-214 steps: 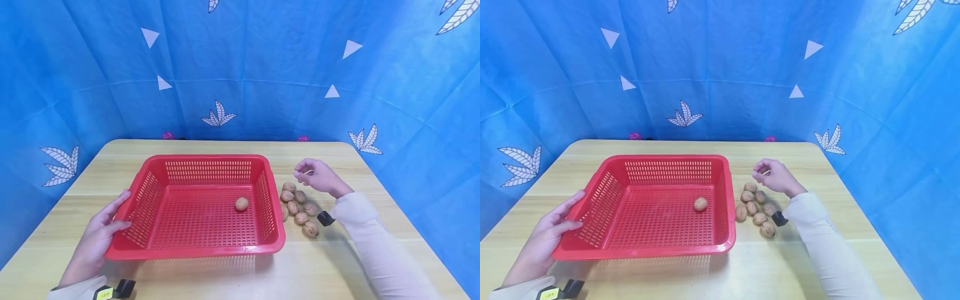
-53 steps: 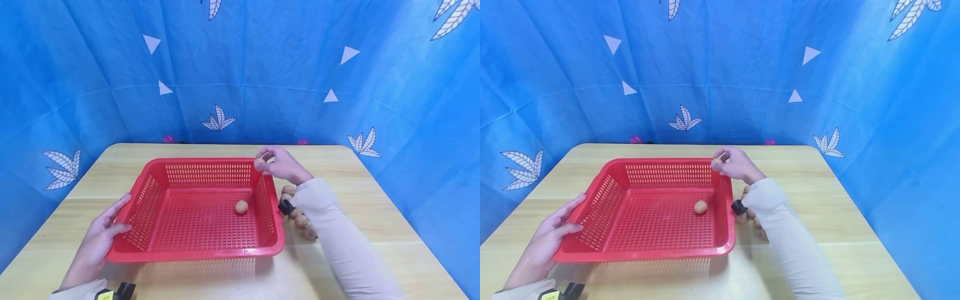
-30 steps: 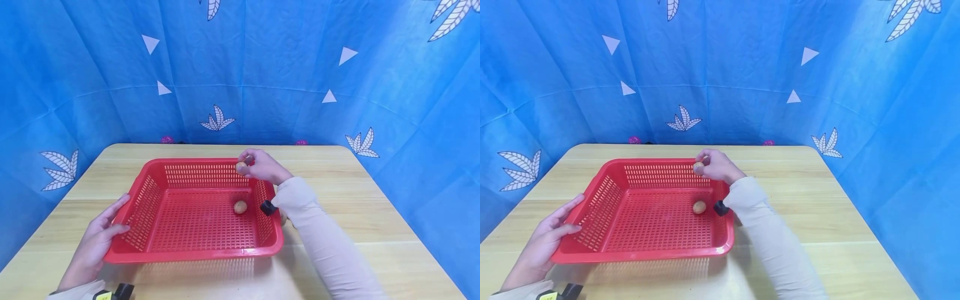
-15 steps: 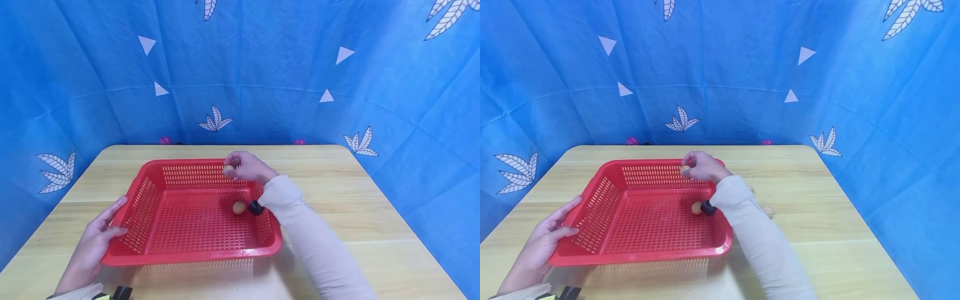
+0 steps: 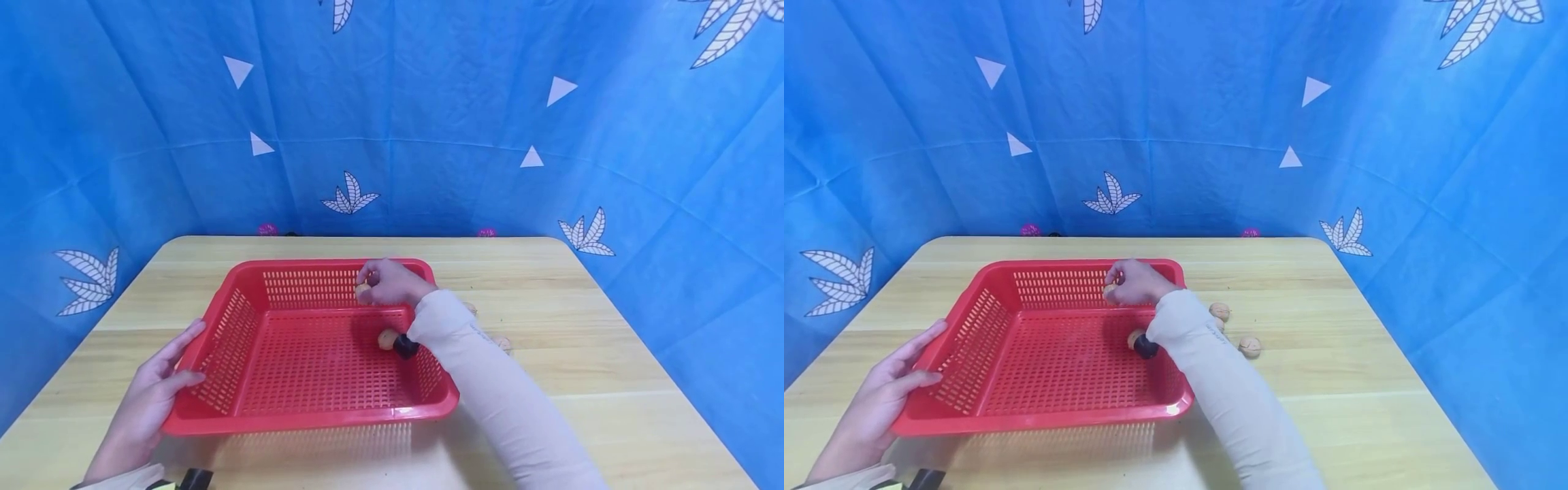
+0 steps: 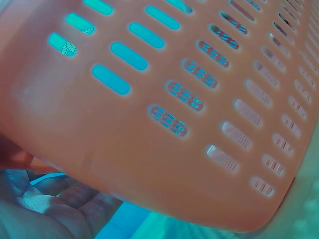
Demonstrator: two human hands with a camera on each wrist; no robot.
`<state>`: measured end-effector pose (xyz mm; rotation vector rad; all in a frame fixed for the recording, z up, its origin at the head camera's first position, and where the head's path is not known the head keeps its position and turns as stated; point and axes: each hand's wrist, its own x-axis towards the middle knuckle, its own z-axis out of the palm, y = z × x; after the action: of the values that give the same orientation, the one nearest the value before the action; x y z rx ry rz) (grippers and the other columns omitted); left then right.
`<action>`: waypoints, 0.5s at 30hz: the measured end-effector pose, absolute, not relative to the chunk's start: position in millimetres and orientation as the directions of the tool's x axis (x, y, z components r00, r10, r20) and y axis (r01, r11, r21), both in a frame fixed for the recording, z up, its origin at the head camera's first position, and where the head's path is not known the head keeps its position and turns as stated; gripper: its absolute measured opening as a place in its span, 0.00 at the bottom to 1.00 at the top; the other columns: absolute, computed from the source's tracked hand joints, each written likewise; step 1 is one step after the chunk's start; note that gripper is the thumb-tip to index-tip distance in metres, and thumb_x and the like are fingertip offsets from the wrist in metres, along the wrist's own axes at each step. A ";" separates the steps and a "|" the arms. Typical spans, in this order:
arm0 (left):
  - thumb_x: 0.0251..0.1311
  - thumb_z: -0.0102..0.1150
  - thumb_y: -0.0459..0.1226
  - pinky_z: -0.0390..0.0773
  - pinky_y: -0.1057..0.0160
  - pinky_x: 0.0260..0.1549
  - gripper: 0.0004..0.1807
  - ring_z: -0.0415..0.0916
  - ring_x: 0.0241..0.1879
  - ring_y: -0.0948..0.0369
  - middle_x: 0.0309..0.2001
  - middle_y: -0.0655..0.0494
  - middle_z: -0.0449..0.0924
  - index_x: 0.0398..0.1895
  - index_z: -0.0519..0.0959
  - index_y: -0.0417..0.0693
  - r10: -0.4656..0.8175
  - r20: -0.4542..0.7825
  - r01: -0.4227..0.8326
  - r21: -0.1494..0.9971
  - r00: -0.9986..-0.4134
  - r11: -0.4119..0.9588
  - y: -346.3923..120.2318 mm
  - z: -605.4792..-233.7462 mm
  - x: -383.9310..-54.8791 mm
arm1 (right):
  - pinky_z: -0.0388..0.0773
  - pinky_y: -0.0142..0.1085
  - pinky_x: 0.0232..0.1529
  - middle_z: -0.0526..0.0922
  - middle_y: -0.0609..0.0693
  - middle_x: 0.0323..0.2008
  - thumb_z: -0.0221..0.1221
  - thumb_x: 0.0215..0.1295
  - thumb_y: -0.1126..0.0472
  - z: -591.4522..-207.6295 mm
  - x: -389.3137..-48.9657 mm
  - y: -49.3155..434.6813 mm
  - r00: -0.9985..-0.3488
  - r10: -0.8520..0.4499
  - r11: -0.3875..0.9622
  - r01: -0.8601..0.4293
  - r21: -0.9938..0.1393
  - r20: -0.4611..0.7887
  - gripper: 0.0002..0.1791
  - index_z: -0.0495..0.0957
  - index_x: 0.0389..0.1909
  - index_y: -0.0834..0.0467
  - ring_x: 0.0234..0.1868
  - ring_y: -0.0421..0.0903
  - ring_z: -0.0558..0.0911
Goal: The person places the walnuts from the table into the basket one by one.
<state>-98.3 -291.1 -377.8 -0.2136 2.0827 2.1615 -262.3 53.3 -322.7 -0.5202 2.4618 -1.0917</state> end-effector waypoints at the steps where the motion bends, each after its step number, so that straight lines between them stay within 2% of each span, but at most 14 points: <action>1: 0.67 0.54 0.31 0.82 0.53 0.40 0.43 0.77 0.46 0.69 0.67 0.58 0.52 0.78 0.45 0.68 -0.002 -0.191 -0.191 0.981 -0.982 -0.036 -291.2 -377.6 -98.6 | 0.79 0.38 0.40 0.79 0.52 0.38 0.68 0.57 0.59 -323.7 -262.8 52.8 -0.850 -0.483 0.638 -0.178 -0.749 -0.209 0.15 0.75 0.44 0.54 0.41 0.48 0.78; 9: 0.67 0.53 0.30 0.82 0.52 0.40 0.43 0.78 0.46 0.68 0.68 0.58 0.51 0.78 0.46 0.69 -0.001 -0.193 -0.193 0.981 -0.981 -0.037 -292.5 -378.0 -98.9 | 0.78 0.38 0.38 0.77 0.50 0.39 0.68 0.56 0.60 -331.8 -264.4 44.3 -0.830 -0.502 0.707 -0.233 -0.667 -0.243 0.14 0.76 0.41 0.52 0.43 0.48 0.76; 15: 0.67 0.53 0.29 0.82 0.53 0.40 0.43 0.78 0.46 0.68 0.68 0.59 0.52 0.78 0.46 0.67 0.004 -0.176 -0.176 0.983 -0.984 -0.049 -292.2 -380.1 -99.0 | 0.79 0.36 0.37 0.78 0.47 0.36 0.70 0.53 0.61 -337.5 -261.0 37.8 -0.824 -0.486 0.788 -0.268 -0.555 -0.292 0.16 0.77 0.41 0.51 0.41 0.45 0.77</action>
<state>-99.0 -292.2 -380.1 -0.1893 2.0753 2.1813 -261.0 37.8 -337.5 -0.5683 2.5533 -0.7027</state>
